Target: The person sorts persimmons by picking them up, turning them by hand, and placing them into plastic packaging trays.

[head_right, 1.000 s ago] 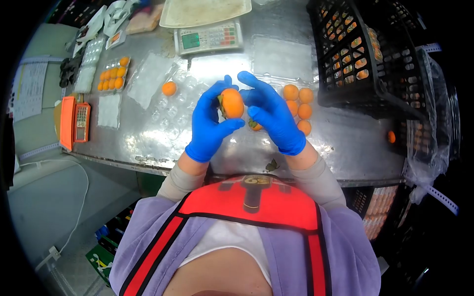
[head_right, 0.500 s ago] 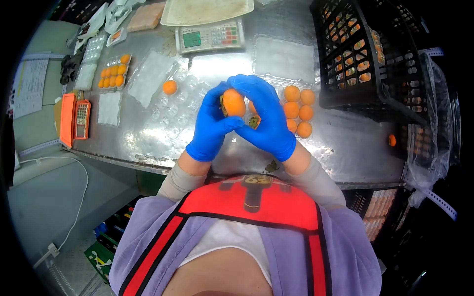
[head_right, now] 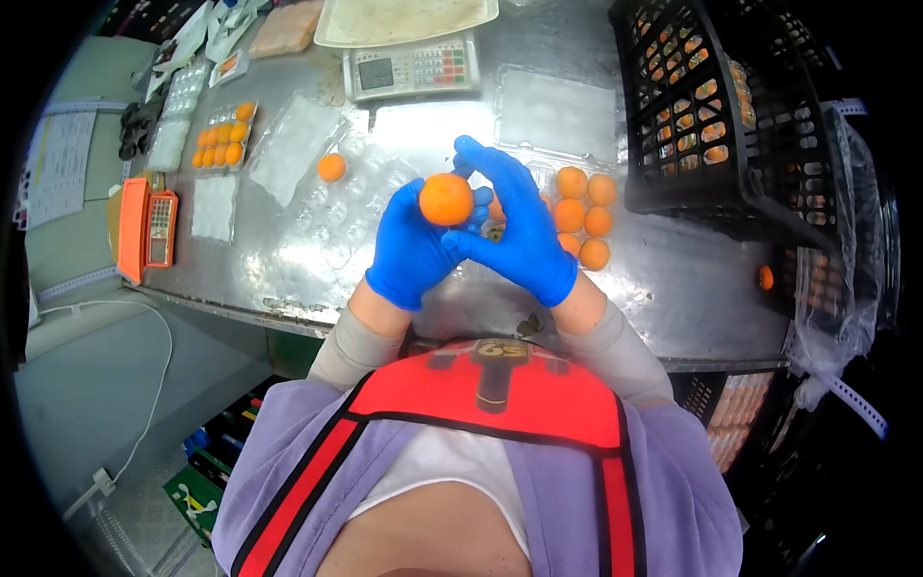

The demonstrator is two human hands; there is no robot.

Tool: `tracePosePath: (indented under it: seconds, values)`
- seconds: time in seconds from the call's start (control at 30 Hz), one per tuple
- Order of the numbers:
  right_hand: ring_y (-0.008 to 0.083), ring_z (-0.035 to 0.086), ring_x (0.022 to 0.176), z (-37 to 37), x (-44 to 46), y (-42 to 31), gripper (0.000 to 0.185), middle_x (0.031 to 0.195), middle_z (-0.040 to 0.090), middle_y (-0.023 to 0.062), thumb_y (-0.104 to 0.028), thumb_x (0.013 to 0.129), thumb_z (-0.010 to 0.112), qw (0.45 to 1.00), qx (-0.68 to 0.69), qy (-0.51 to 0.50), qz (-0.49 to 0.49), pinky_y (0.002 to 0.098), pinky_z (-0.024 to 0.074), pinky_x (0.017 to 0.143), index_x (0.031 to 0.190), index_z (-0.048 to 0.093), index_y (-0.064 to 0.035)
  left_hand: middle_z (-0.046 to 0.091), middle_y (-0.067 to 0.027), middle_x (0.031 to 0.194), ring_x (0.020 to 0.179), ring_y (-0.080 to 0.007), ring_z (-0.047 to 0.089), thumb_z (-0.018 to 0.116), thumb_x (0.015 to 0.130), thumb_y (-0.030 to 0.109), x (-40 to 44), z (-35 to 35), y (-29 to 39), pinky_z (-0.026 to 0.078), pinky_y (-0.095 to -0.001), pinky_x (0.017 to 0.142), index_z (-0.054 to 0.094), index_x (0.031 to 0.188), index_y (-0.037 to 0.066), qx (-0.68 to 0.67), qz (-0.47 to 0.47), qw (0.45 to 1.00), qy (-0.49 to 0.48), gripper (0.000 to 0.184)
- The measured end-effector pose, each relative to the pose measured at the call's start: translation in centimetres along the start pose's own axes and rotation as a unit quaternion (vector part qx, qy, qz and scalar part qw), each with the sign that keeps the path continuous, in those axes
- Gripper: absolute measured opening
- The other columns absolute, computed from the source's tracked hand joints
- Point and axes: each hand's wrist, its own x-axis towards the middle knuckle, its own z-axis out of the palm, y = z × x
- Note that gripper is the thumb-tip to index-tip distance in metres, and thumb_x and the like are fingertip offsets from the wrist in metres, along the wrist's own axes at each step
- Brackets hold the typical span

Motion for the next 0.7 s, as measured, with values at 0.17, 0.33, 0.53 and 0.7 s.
tracePosePath:
  seconds: [0.17,0.33,0.53,0.7]
  values:
    - [0.0252,0.045,0.121,1.1,-0.1,0.4,0.076,0.134,0.045,0.0123,-0.012,0.072,0.074,0.991,0.125,0.017,0.047,0.0374,0.0342,0.102,0.137,0.036,-0.0040,0.046,-0.0232,0.125,0.102,-0.0317,0.055,0.037,0.092,0.045,0.4,0.8,-0.7,0.049,-0.0427,0.087,0.034,0.136,0.008,0.031,0.006,0.997,0.068,0.058]
    - [0.0228,0.048,0.118,0.9,-0.3,-0.3,0.073,0.130,0.048,0.0138,-0.008,0.074,0.071,0.977,0.191,0.064,0.067,0.0379,0.0368,0.101,0.137,0.035,-0.0010,0.052,-0.0182,0.119,0.103,-0.0264,0.056,0.042,0.091,0.050,0.7,1.4,-1.1,0.045,-0.0398,0.092,0.036,0.134,0.006,0.137,0.053,0.986,0.074,0.061]
    - [0.0269,0.053,0.111,0.2,0.1,0.2,0.070,0.120,0.055,0.0131,-0.011,0.072,0.071,0.994,-0.068,0.071,-0.052,0.0379,0.0413,0.094,0.135,0.039,-0.0040,0.048,-0.0136,0.129,0.110,-0.0227,0.054,0.072,0.075,0.028,0.2,2.1,0.5,0.043,-0.0370,0.093,0.039,0.133,0.005,0.695,0.333,0.634,0.072,0.071]
    - [0.0314,0.052,0.110,0.4,0.2,0.7,0.073,0.124,0.052,0.0152,-0.012,0.069,0.072,0.982,-0.184,0.020,-0.038,0.0383,0.0407,0.094,0.134,0.041,-0.0053,0.055,-0.0106,0.119,0.108,-0.0211,0.054,0.076,0.070,0.014,0.1,1.2,1.7,0.043,-0.0344,0.094,0.049,0.125,0.003,0.757,0.249,0.596,0.100,0.062]
